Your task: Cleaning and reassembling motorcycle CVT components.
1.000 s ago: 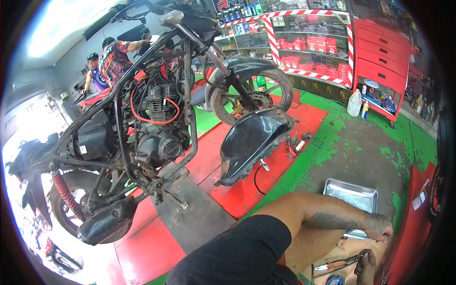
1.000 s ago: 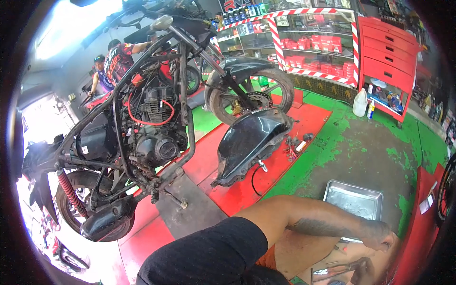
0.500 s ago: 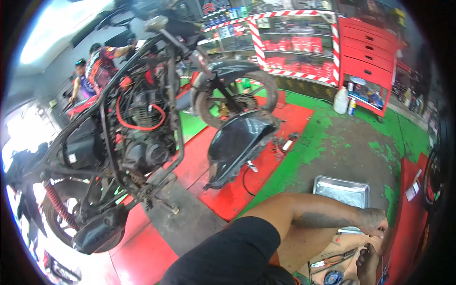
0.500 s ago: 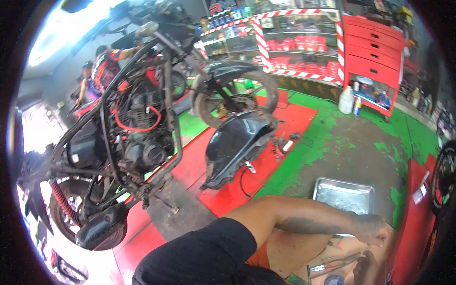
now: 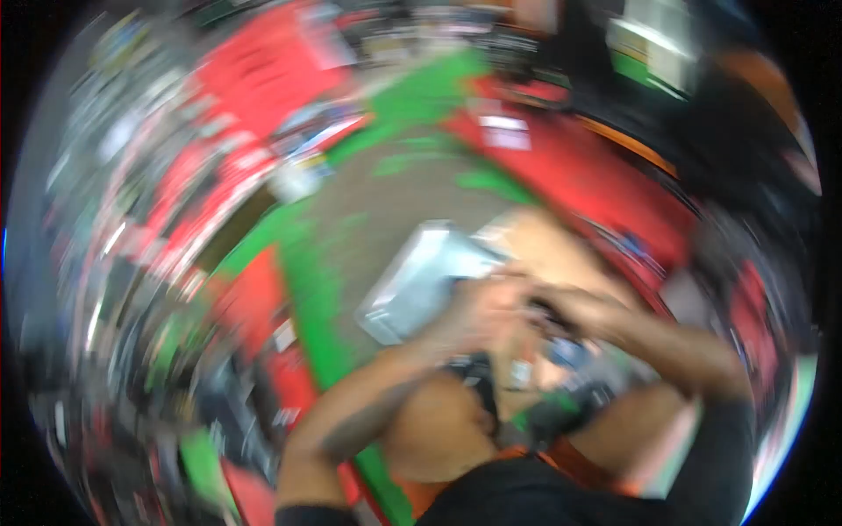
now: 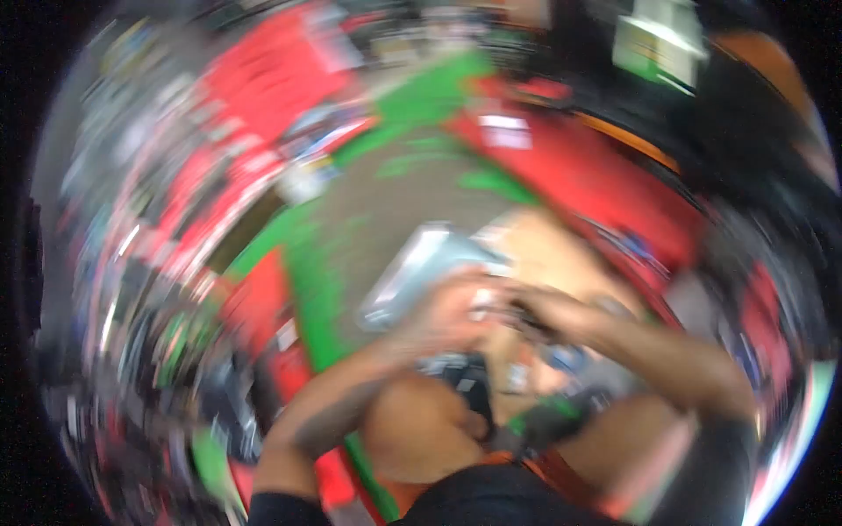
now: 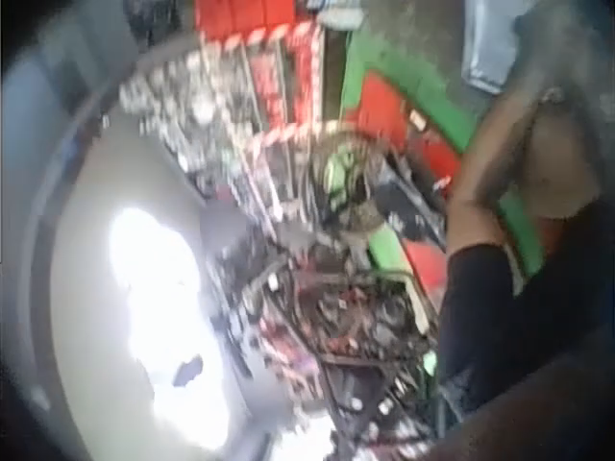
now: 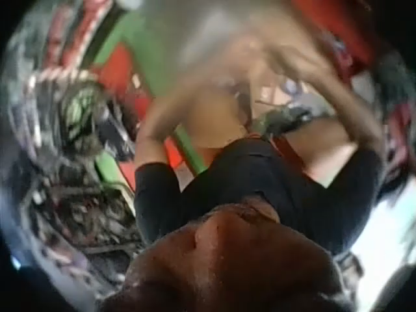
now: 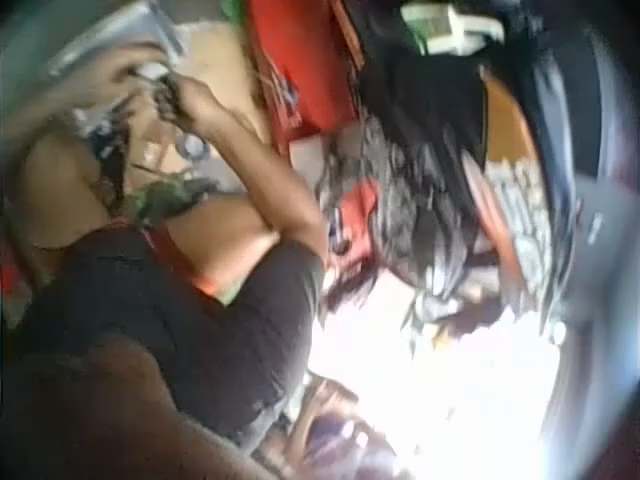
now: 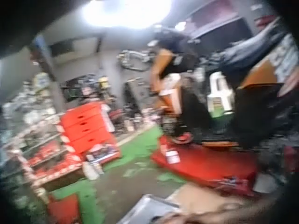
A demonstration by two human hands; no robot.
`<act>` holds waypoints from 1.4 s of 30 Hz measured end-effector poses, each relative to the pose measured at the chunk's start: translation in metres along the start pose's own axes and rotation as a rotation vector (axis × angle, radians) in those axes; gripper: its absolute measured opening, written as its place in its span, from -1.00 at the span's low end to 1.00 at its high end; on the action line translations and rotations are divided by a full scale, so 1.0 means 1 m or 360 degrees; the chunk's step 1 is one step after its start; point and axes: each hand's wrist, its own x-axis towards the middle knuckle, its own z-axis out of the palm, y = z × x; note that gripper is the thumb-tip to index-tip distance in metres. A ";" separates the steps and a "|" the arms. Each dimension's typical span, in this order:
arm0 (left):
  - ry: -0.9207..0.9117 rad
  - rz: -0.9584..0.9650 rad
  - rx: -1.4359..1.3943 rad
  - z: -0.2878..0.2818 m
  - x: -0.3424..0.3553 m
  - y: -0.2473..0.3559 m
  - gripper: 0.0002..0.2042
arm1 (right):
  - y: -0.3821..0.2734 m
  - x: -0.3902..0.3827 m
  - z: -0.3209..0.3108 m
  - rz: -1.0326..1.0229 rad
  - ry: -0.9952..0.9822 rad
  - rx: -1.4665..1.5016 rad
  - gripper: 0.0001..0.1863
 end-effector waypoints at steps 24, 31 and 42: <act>0.0117 -0.0673 0.0240 -0.067 -0.020 -0.072 -0.75 | 0.418 -0.570 -0.312 0.1688 0.2552 -0.1620 -0.72; 0.0281 -0.0747 0.0935 -0.069 -0.037 -0.020 -0.65 | 0.377 -0.455 -0.324 0.0749 0.3101 -0.0708 -0.56; 0.0334 -0.0965 0.0745 -0.071 -0.030 -0.029 -0.78 | 0.348 -0.352 -0.196 -0.0088 0.3267 -0.1677 -0.69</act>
